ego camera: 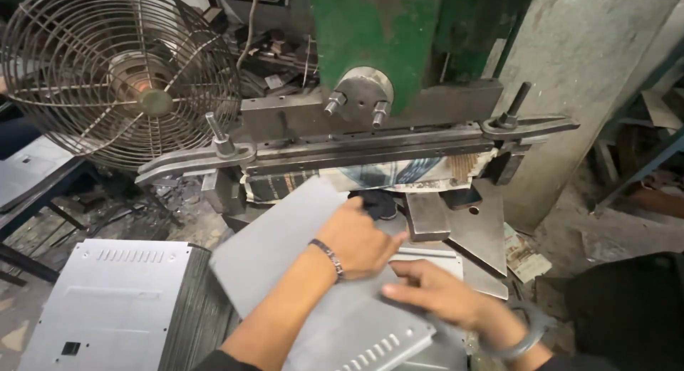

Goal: Picking up, inspecting, and stacking metal sheets near an industrial press machine.

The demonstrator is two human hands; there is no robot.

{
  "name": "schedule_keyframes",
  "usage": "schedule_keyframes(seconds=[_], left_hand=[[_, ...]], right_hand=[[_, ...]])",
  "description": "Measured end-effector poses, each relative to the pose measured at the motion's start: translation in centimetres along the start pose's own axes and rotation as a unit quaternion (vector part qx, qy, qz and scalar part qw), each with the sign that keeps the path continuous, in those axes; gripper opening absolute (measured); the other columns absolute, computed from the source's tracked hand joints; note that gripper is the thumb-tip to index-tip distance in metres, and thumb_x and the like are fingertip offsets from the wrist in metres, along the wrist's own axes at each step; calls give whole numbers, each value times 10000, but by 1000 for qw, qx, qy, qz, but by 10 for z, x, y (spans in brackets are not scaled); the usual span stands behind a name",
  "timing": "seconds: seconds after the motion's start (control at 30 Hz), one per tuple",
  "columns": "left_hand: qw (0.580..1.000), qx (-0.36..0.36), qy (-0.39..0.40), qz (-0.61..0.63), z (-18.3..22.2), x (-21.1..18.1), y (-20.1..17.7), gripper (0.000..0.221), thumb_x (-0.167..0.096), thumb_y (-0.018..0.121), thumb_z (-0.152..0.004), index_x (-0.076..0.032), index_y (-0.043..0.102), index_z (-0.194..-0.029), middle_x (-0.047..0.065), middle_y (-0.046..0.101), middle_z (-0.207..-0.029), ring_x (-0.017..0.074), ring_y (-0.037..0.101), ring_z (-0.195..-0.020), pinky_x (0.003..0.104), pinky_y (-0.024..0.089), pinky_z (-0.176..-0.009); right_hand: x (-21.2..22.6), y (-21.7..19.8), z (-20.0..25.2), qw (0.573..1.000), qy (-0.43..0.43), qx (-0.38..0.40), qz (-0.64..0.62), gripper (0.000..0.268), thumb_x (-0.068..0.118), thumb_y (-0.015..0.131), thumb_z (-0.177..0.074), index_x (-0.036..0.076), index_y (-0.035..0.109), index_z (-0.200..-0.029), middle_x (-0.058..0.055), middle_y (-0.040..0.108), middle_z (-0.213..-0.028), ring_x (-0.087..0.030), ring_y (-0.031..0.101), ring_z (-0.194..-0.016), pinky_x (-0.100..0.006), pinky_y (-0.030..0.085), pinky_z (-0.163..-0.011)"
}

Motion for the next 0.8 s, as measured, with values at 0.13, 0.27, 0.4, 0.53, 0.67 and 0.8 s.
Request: schedule_keyframes(seconds=[0.13,0.27,0.4,0.53,0.67,0.8], left_hand=[[996,-80,27,-38,9,-10,1,438,-377,430,-1073,-90,736,-946,109,704,-993,292,614,-1103,460,350,-1094],[923,-344,-172,3,36,7,19,557,-336,617,-904,19,609,-1333,201,542,-1409,330,384,-1396,549,280,-1127],[856,-382,-347,17,43,39,56,762,-413,675,-894,162,513,-1367,345,541,-1353,438,436,-1299,532,338,-994],[702,-236,-360,568,31,50,81,452,-327,619,-954,12,606,-1254,150,726,-1161,246,668,-1099,345,503,-961],[651,-288,-350,610,22,42,67,394,-275,620,-941,43,658,-1171,133,764,-1078,195,684,-987,326,520,-897],[649,-264,-394,594,19,45,64,354,-235,635,-939,35,663,-1167,135,754,-1100,196,669,-1006,326,499,-916]], right_hand=[[-16,12,-12,990,-67,-108,65,373,296,657,-988,4,733,-1205,-79,735,-896,-136,613,-765,-307,499,-679],[13,-12,-4,965,-45,-237,-105,359,282,620,-926,36,703,-1175,-71,794,-954,-158,737,-782,-323,605,-721],[19,-69,-5,955,-44,-251,-149,365,285,608,-938,26,676,-1186,-95,768,-979,-177,739,-793,-349,611,-725],[25,-87,-9,960,-60,-231,-149,368,285,622,-962,-1,666,-1190,-94,745,-994,-171,715,-791,-345,598,-716],[31,-86,-3,957,-54,-251,-134,366,279,617,-962,-9,679,-1179,-91,750,-994,-164,714,-791,-336,592,-712],[37,-89,-7,955,-33,-261,-136,356,272,622,-961,-17,675,-1163,-94,745,-983,-172,714,-777,-353,598,-696]])
Point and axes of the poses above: each hand's wrist, its own z-axis away from the middle knuckle, its own y-axis out of the palm, x = y × z, the point moved 2 cm from there along -z, towards the middle knuckle
